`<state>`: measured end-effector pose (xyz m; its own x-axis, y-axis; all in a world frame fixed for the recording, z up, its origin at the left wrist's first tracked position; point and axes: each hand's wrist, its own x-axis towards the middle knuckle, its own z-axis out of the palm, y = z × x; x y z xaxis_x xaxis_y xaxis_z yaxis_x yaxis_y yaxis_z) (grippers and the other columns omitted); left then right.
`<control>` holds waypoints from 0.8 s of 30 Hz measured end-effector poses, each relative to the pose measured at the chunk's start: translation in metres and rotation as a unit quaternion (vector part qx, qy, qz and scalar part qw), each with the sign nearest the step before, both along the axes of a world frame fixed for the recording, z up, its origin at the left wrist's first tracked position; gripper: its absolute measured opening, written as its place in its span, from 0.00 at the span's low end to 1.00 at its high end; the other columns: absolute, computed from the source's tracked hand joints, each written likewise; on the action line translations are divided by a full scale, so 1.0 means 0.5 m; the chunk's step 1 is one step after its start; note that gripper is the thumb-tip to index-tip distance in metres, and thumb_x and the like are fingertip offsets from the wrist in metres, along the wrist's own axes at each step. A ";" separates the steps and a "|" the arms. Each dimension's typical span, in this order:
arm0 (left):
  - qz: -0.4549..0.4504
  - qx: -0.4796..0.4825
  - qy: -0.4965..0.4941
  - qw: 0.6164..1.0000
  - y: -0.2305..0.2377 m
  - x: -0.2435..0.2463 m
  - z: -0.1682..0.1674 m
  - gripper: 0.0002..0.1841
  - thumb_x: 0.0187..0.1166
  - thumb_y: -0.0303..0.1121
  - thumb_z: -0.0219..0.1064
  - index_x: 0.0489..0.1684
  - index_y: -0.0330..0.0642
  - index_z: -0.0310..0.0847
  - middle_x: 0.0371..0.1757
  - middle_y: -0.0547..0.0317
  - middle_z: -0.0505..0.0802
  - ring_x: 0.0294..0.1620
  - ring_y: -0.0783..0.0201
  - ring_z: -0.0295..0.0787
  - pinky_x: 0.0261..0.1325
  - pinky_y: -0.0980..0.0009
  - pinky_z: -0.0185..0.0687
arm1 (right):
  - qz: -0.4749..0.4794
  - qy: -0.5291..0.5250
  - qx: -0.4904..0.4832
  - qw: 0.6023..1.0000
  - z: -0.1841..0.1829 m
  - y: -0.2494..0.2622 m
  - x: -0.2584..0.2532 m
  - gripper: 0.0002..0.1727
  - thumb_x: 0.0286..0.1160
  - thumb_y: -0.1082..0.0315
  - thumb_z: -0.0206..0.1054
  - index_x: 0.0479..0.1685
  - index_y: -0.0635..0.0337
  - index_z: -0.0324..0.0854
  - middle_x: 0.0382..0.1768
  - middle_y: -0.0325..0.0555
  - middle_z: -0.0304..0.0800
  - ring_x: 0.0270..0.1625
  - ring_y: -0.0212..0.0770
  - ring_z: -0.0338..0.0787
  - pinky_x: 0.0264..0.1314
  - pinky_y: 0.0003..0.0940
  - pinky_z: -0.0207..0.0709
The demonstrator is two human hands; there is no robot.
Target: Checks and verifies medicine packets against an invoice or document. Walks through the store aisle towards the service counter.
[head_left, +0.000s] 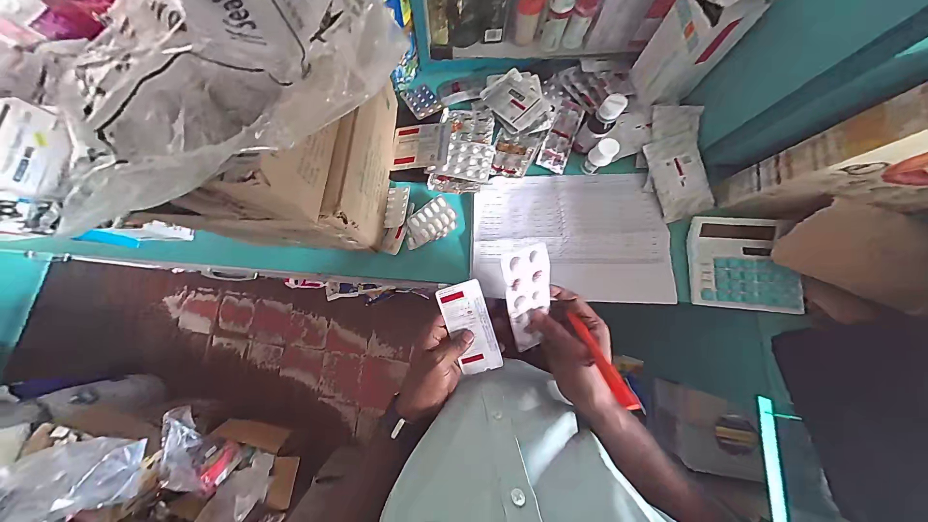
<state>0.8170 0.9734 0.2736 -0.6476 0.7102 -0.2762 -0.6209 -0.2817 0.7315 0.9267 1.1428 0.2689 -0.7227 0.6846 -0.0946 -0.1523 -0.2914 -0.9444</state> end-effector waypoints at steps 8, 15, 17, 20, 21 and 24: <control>-0.008 0.150 -0.060 0.987 -0.001 -0.014 -0.021 0.32 0.69 0.12 0.51 0.79 0.33 0.57 0.82 0.31 0.73 0.79 0.32 0.75 0.73 0.36 0.77 | -0.037 0.054 -0.033 0.997 0.007 0.034 0.008 0.21 0.69 0.81 0.60 0.64 0.64 0.76 0.45 0.43 0.94 0.44 0.37 0.95 0.47 0.35 0.92; -0.001 0.175 -0.068 0.982 -0.005 -0.010 -0.019 0.32 0.72 0.15 0.56 0.81 0.36 0.57 0.82 0.33 0.74 0.79 0.34 0.75 0.76 0.39 0.76 | -0.007 0.061 -0.041 0.997 0.010 0.020 0.004 0.22 0.73 0.80 0.63 0.68 0.65 0.76 0.45 0.43 0.94 0.43 0.37 0.95 0.49 0.36 0.92; 0.005 0.168 -0.057 0.984 -0.006 -0.005 -0.021 0.31 0.70 0.14 0.54 0.79 0.35 0.60 0.78 0.35 0.79 0.75 0.38 0.80 0.74 0.42 0.79 | 0.017 0.049 -0.035 0.998 0.008 0.010 0.002 0.22 0.73 0.78 0.64 0.69 0.65 0.76 0.44 0.43 0.94 0.44 0.37 0.94 0.49 0.35 0.91; 0.040 0.125 -0.068 0.989 -0.002 0.007 -0.016 0.26 0.73 0.15 0.58 0.72 0.38 0.66 0.63 0.46 0.91 0.62 0.50 0.92 0.65 0.48 0.88 | 0.064 0.029 -0.002 0.998 0.002 -0.008 -0.006 0.22 0.74 0.78 0.65 0.69 0.69 0.76 0.45 0.46 0.93 0.43 0.38 0.93 0.46 0.34 0.91; 0.032 0.129 -0.075 0.988 -0.001 0.007 -0.015 0.27 0.76 0.17 0.60 0.75 0.39 0.60 0.64 0.46 0.89 0.63 0.51 0.91 0.66 0.48 0.87 | 0.082 0.020 0.020 0.996 0.002 -0.015 -0.009 0.22 0.75 0.78 0.65 0.69 0.71 0.76 0.47 0.48 0.93 0.44 0.39 0.93 0.47 0.34 0.91; 0.034 0.107 -0.084 0.990 0.011 0.014 -0.002 0.31 0.75 0.20 0.69 0.76 0.38 0.58 0.64 0.48 0.89 0.64 0.54 0.90 0.71 0.53 0.84 | 0.129 -0.011 0.099 0.987 0.006 -0.031 -0.018 0.20 0.76 0.76 0.68 0.67 0.70 0.79 0.52 0.46 0.93 0.51 0.37 0.93 0.53 0.31 0.90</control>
<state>0.8239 0.9788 0.2724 -0.6538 0.7201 -0.2322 -0.7030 -0.4647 0.5384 0.9176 1.1273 0.2721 -0.8746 0.4848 0.0053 -0.0763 -0.1268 -0.9890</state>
